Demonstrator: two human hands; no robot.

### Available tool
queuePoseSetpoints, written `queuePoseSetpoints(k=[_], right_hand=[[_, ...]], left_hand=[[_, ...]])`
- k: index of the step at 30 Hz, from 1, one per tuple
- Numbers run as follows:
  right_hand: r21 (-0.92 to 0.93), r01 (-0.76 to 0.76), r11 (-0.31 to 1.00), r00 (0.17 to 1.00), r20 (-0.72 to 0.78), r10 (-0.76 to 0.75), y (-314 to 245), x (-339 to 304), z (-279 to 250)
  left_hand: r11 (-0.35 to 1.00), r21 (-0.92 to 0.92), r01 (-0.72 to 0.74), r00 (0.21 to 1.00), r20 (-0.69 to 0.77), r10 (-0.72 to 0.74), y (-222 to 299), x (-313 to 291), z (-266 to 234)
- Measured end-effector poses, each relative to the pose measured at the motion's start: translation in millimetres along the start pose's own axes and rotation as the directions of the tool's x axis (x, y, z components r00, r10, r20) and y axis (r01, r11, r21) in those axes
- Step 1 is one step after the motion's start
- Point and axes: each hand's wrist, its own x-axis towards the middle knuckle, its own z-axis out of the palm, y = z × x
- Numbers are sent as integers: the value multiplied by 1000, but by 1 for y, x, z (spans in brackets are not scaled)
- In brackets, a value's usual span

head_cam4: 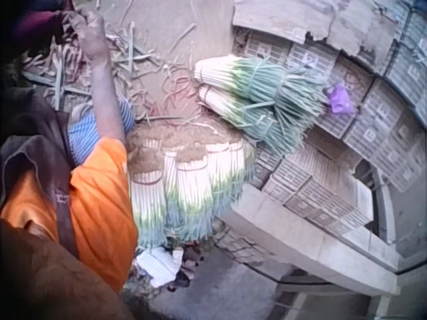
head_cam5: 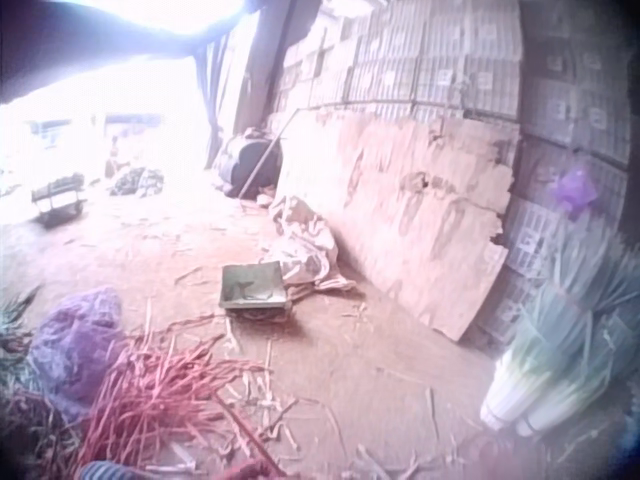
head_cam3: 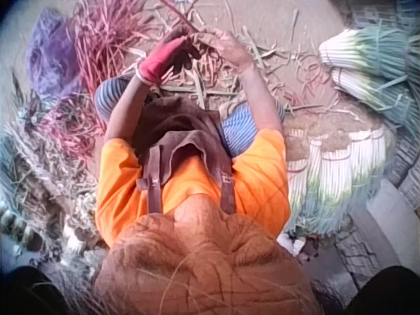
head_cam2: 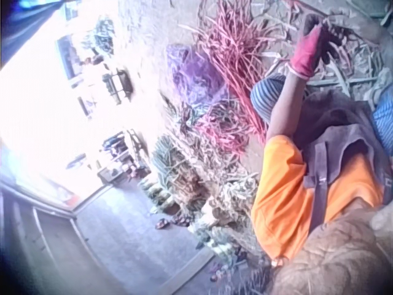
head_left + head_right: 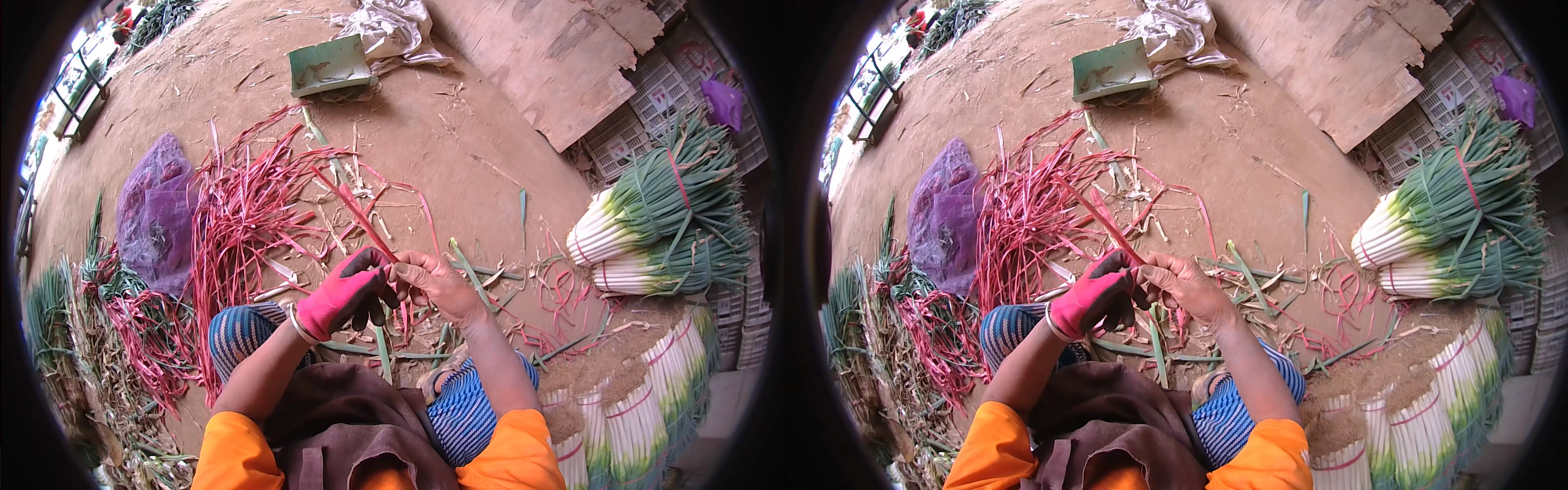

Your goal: The person handles and organizes scallion stalks and bundles on the floor, picking up red plastic ties to prepare them for securing the bundles.

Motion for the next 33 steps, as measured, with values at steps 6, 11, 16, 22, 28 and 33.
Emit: queuePoseSetpoints(k=[6,11,16,22,28,33], right_hand=[[114,38,993,997,63,-45,2,1,0],[14,67,998,997,34,-68,-6,-2,12],[245,49,968,991,107,-77,-6,-6,2],[-114,116,987,992,54,-111,-10,-10,11],[-561,501,659,862,250,-442,6,-5,10],[-186,96,978,995,-4,-98,-5,-10,18]], left_hand=[[997,-61,-55,998,-20,54,1,3,3],[997,-78,28,999,-35,-31,6,3,8],[991,-49,126,989,84,-122,4,6,2],[980,-198,22,996,86,-5,-19,22,-3],[953,-297,63,998,2,-65,-18,20,10],[950,-298,89,966,260,-8,-34,27,-10]])
